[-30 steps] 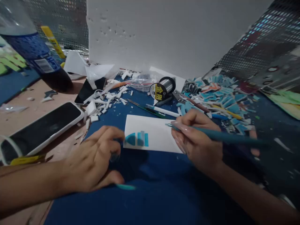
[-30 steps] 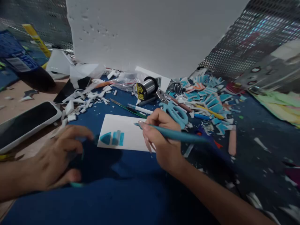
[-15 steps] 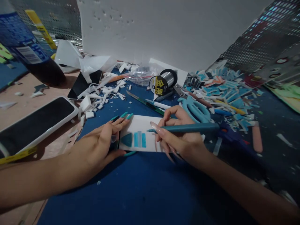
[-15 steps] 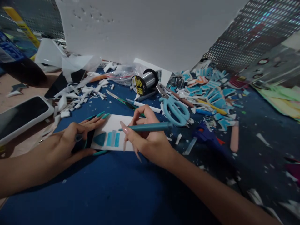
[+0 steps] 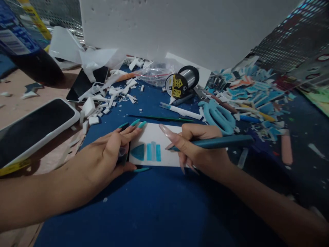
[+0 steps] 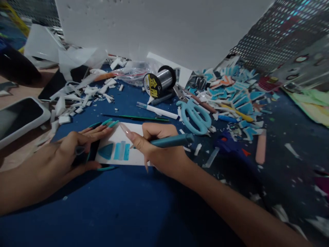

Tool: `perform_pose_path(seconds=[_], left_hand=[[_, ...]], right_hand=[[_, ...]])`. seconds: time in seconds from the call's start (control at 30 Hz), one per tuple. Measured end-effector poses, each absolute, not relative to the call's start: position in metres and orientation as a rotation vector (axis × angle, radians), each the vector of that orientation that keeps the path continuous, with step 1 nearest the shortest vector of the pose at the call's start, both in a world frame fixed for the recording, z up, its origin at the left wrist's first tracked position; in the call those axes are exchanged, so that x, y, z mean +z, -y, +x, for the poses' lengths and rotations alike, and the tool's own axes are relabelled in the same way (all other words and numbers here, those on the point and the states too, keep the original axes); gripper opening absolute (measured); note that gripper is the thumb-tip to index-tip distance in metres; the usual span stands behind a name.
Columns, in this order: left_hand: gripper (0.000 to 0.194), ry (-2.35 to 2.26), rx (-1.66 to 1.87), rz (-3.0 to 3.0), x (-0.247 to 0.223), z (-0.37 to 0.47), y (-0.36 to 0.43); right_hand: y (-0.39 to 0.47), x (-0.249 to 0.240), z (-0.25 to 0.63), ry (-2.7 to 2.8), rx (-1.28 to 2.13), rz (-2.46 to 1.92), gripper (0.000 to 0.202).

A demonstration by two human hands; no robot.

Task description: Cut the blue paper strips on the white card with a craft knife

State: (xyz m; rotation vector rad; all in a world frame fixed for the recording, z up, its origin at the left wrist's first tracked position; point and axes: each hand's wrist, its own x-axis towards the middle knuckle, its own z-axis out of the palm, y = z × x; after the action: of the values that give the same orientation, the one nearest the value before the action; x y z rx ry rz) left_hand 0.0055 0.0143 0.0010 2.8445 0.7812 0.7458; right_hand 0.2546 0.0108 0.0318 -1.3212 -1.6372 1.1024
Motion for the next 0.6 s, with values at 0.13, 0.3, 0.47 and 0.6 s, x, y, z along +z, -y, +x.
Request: perform_pose_path(seconds=[0.13, 0.3, 0.47, 0.6], left_hand=[[0.042, -0.799, 0.703, 2.824, 0.002, 0.006, -0.014], [0.042, -0.801, 0.687, 2.82, 0.003, 0.004, -0.012], [0.036, -0.819, 0.677, 2.816, 0.003, 0.005, -0.013], [0.038, -0.831, 0.669, 2.82, 0.003, 0.005, -0.014]], right_hand=[[-0.008, 0.03, 0.254, 1.633, 1.124, -1.315, 0.048], [-0.009, 0.019, 0.256, 1.561, 1.138, -1.299, 0.05], [-0.009, 0.016, 0.257, 1.675, 0.976, -1.332, 0.053], [-0.008, 0.016, 0.256, 1.683, 1.014, -1.3, 0.054]])
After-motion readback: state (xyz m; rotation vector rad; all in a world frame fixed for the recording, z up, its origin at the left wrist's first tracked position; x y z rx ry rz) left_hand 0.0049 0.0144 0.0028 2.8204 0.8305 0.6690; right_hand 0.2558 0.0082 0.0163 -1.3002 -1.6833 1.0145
